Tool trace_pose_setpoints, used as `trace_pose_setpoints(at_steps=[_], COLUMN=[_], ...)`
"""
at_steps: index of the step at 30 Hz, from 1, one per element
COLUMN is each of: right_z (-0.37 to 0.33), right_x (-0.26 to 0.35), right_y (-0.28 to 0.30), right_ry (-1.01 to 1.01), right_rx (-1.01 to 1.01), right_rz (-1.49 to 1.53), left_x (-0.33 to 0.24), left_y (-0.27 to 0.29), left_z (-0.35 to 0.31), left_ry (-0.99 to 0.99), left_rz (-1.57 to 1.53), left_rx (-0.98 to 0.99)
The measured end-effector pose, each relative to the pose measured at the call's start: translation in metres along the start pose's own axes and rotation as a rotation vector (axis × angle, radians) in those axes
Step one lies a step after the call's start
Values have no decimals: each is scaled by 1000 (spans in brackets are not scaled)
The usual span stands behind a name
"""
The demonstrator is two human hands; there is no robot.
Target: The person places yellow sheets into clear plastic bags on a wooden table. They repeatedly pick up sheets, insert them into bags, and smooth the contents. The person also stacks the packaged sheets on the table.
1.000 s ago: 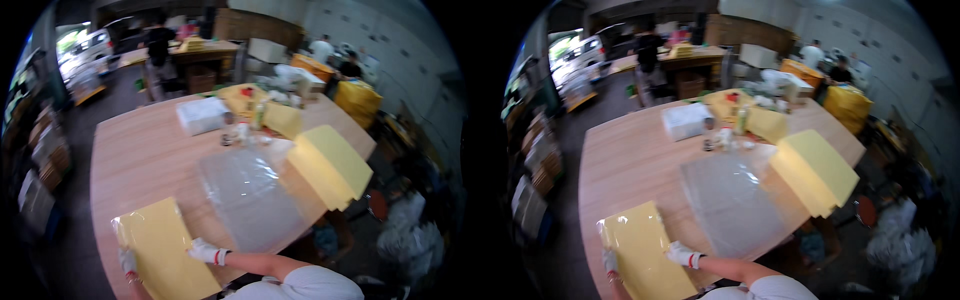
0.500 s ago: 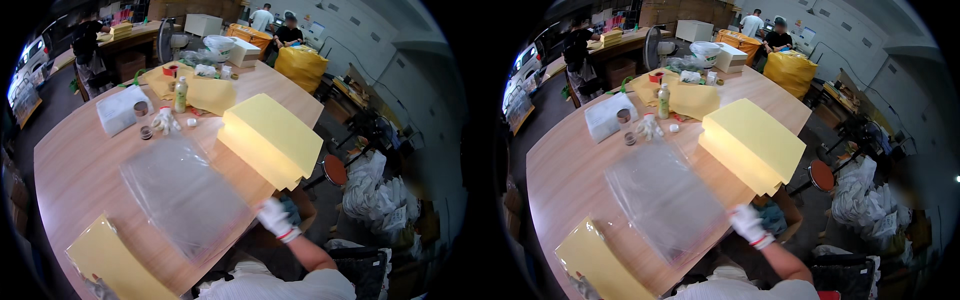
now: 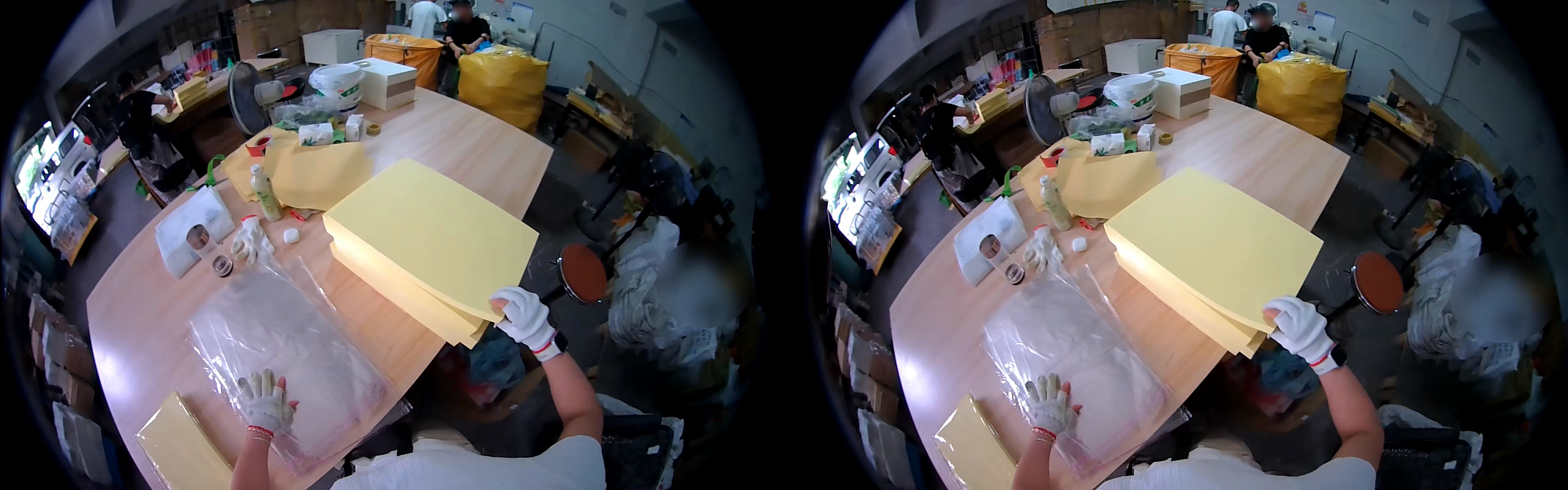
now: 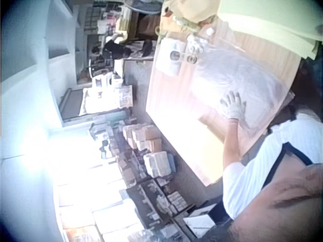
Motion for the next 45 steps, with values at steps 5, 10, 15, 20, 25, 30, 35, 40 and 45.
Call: trace_pose_setpoints(at_steps=[5, 10, 15, 20, 25, 30, 35, 40, 45], right_z=[14, 31, 0, -9, -129, -135, -171, -243, -238], right_x=[-5, 14, 84, 14, -175, -82, 16, 91, 147], right_y=[18, 72, 85, 68, -82, -112, -134, -149, -127], right_ry=[164, 194, 319, -38, -589, -973, -1153, -1098, -938], right_rx=[-74, -178, 137, 141, 459, 479, -28, -365, 136], right_rz=[59, 76, 282, 620, 109, 655, 1159, 1104, 395], left_x=[-77, -260, -291, -269, -283, -248, -218, -102, -58], left_y=[60, 77, 100, 81, 97, 109, 106, 72, -15], left_z=[46, 102, 81, 24, -28, -102, -161, -130, -75], left_ry=[59, -264, 304, 417, 246, 5, -246, -14, 167], left_rz=[-515, -1706, -2556, -2126, -2155, -2001, -1380, -1616, -336], left_rx=[-46, 647, 839, 596, 667, 755, 865, 319, -18])
Point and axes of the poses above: each hand's wrist, its own z-axis towards the middle knuckle, its own y-axis out of the back of the hand, x = y × z, the point moved 8 cm from there along z, towards the middle knuckle, and after that the axes turned 8 degrees about y, right-handed, at the moved point
